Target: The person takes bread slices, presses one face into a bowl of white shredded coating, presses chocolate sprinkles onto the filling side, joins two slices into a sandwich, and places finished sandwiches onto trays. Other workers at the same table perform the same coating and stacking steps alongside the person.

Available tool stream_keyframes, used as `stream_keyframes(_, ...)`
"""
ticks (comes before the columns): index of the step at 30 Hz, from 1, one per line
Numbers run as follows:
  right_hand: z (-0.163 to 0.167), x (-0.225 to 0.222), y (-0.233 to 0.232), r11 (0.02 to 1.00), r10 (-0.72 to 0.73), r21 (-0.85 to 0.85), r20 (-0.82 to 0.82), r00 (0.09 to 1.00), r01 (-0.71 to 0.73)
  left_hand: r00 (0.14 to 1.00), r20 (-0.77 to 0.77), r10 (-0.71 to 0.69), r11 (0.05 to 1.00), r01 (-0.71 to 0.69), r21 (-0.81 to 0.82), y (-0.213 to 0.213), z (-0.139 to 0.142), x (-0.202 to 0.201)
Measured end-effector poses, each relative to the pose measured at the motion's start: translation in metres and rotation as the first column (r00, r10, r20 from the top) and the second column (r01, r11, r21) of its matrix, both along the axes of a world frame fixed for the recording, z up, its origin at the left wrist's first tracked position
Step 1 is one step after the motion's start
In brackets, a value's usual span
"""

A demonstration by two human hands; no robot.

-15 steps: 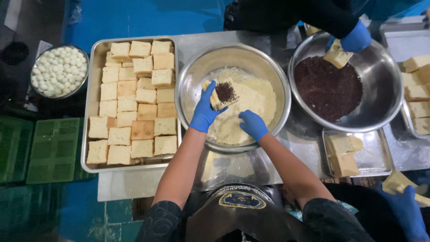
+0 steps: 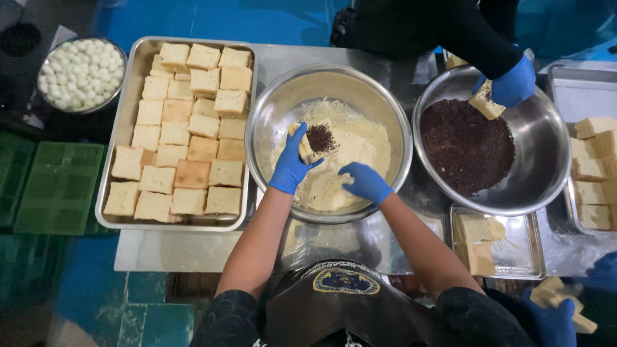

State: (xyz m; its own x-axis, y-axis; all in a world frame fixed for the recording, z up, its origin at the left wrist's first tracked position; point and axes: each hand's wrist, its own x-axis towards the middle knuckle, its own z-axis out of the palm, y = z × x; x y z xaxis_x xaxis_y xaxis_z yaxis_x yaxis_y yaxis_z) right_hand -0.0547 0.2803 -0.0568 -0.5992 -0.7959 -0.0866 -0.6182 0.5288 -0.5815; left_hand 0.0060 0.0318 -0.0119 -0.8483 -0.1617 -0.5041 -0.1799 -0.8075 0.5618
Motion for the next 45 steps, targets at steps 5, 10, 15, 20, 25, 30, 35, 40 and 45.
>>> stream_keyframes(5,-0.013,0.017,-0.013,0.974,0.006,0.223,-0.156,0.988,0.029,0.999,-0.021,0.024,1.000,-0.024,0.010,0.002,-0.002,-0.002)
stream_keyframes(10,-0.007,-0.010,0.001,0.999,-0.033,0.032,-0.014,0.999,0.033,0.999,0.044,0.032,0.999,-0.031,-0.022,0.007,-0.005,-0.003)
stream_keyframes(15,0.036,-0.041,0.015,0.992,-0.075,-0.077,0.264,0.962,0.099,0.993,0.115,0.021,0.999,-0.017,-0.037,0.015,-0.011,-0.003)
stream_keyframes(20,0.099,-0.072,0.002,0.952,-0.188,-0.123,0.493,0.849,0.282,0.997,0.071,-0.021,0.998,0.025,-0.063,0.037,-0.017,-0.009)
stream_keyframes(25,0.136,-0.088,-0.019,0.981,0.043,-0.195,0.243,0.969,0.006,0.992,0.096,-0.081,0.997,0.082,-0.008,0.056,-0.014,-0.015)
stream_keyframes(30,0.141,-0.088,-0.032,0.995,0.048,-0.097,0.108,0.993,-0.037,0.993,0.067,-0.101,0.995,0.100,0.010,0.060,-0.007,-0.016)
stream_keyframes(35,0.132,-0.090,-0.042,0.989,0.050,-0.145,0.136,0.989,-0.030,0.991,0.066,-0.119,0.993,0.118,0.017,0.057,-0.006,-0.019)
stream_keyframes(40,0.127,-0.091,-0.045,0.995,0.034,-0.091,0.092,0.995,-0.026,0.992,0.054,-0.113,0.994,0.113,0.011,0.056,-0.006,-0.019)
stream_keyframes(45,0.132,-0.090,-0.038,0.991,0.110,-0.077,0.050,0.993,-0.106,0.993,0.069,-0.100,0.995,0.100,-0.001,0.053,-0.004,-0.021)
